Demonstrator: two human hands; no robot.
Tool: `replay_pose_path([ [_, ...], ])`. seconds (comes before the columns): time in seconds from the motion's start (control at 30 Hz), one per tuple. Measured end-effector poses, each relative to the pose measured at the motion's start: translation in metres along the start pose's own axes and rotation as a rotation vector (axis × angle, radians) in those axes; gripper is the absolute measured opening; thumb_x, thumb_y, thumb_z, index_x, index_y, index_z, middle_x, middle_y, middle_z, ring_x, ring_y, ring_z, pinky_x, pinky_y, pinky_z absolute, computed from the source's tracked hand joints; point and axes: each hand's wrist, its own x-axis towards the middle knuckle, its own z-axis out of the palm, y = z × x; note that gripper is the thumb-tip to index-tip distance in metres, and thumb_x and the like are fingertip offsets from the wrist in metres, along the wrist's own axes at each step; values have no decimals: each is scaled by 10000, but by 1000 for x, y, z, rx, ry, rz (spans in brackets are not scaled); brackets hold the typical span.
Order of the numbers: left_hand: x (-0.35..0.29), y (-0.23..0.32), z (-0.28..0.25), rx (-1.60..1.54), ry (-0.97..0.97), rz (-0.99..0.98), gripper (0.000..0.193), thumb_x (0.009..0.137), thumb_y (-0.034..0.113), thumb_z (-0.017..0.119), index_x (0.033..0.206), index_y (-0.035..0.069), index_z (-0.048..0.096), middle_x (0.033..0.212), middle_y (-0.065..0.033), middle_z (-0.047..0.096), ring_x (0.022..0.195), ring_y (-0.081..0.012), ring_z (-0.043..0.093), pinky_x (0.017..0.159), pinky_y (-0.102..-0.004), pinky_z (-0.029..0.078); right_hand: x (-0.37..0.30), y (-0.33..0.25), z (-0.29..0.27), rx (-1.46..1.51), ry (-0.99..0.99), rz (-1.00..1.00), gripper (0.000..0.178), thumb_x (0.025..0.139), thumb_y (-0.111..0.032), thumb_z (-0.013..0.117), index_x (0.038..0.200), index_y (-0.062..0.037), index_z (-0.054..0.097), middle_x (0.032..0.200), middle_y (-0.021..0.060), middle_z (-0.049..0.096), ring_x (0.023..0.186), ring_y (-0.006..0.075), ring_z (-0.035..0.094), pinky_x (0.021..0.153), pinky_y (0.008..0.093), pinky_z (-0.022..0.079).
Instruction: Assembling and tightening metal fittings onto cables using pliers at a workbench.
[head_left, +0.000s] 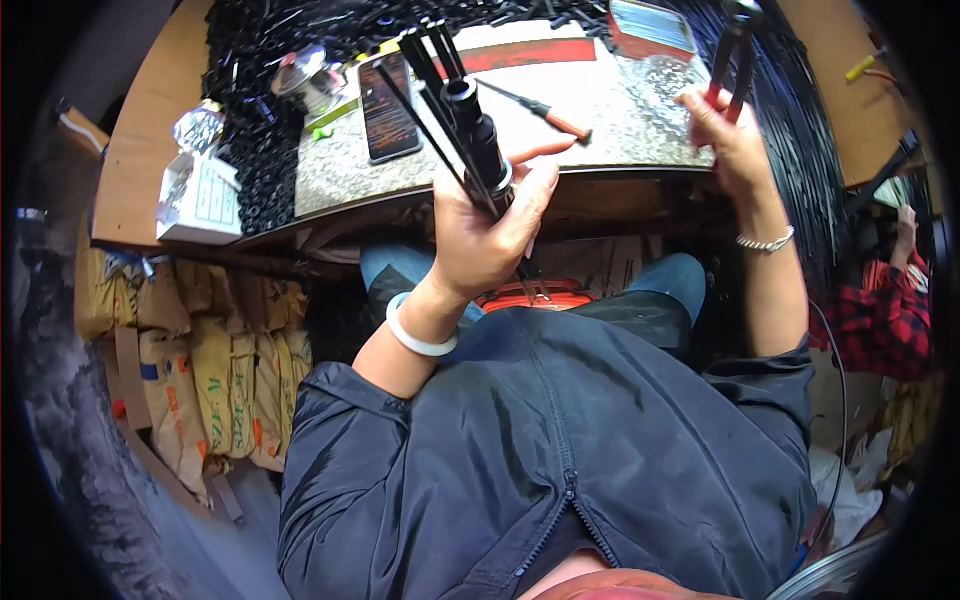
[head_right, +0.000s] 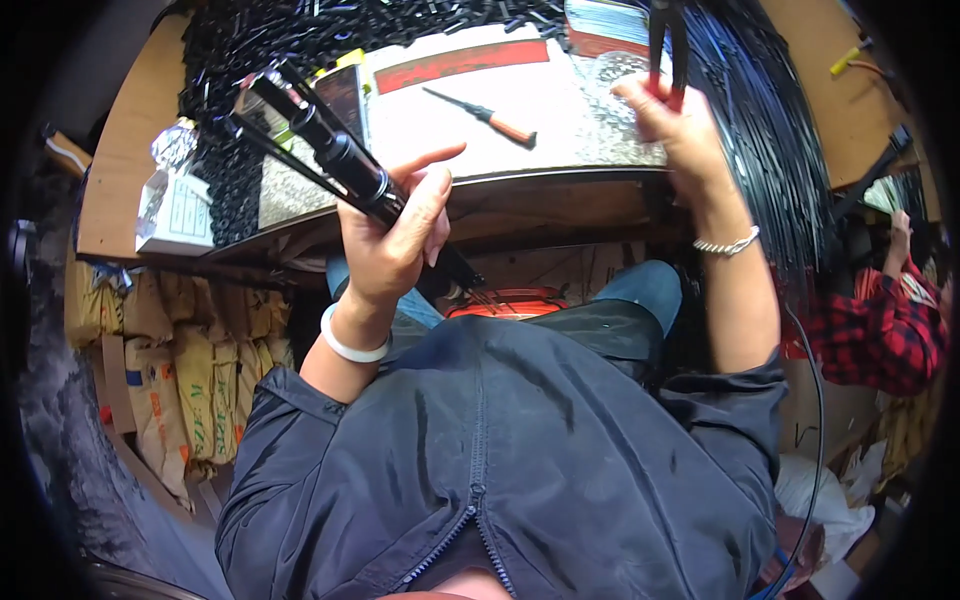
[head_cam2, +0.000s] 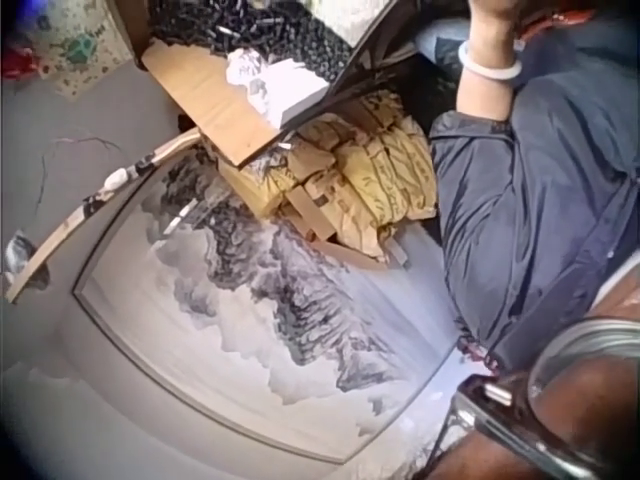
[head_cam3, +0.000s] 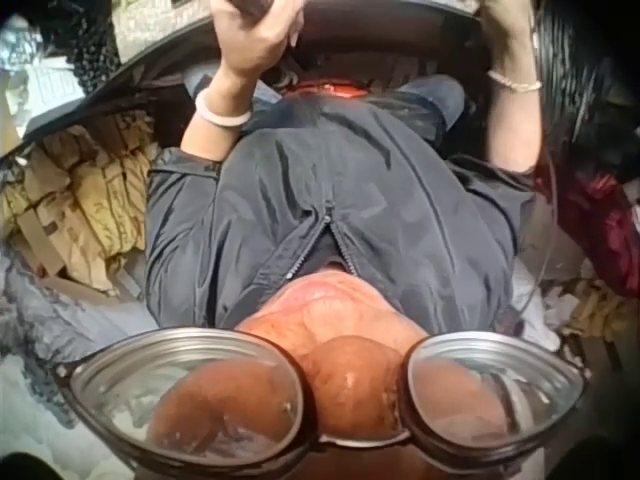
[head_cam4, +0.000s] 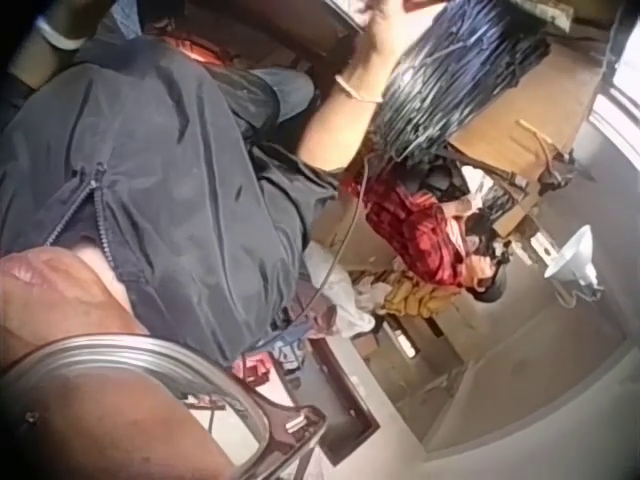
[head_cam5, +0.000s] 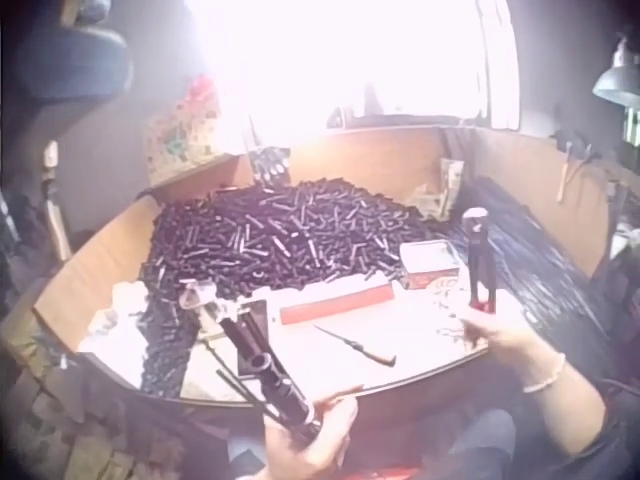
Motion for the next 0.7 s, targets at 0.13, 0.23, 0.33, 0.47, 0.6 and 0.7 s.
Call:
replay_pose_path([
  [0.13,1,-3,13,125,-51,63,278,870,40,541,1125,-71,548,535,47,463,389,-7,376,365,-162,276,-50,-33,48,548,-185,-1,187,894,-192,528,874,-8,547,594,-3,427,534,95,391,527,240,336],
  [0.23,2,-2,27,136,-65,64,299,846,15,562,1141,-36,558,522,68,451,409,1,377,388,-166,268,-66,-43,56,519,-227,43,151,888,-136,527,816,-6,553,625,-3,476,556,76,409,523,229,340],
  [0.33,2,-9,33,306,-4,278,235,818,-2,581,1048,-45,605,567,64,485,459,8,392,420,-164,278,-69,-52,71,403,-127,-160,88,854,-55,560,803,10,592,756,24,593,719,59,533,607,217,417],
  [0.47,-5,-24,33,237,85,111,198,797,-18,588,984,-80,612,819,-74,633,737,-97,578,721,-239,456,-74,-45,84,224,101,-249,104,824,-86,614,820,17,632,772,54,648,786,67,560,686,243,463],
  [0.6,-8,-17,35,185,56,71,331,844,-6,521,1170,-60,527,604,35,466,502,-21,388,456,-176,303,-76,-34,104,235,201,-310,105,847,-55,591,899,35,607,743,8,607,723,17,500,612,205,443],
  [0.7,-6,-17,43,213,92,111,314,844,-24,512,1155,-56,541,581,34,452,485,-20,378,447,-179,303,-82,-37,106,296,195,-327,117,852,-80,596,892,30,607,727,10,601,700,18,494,588,214,437],
])
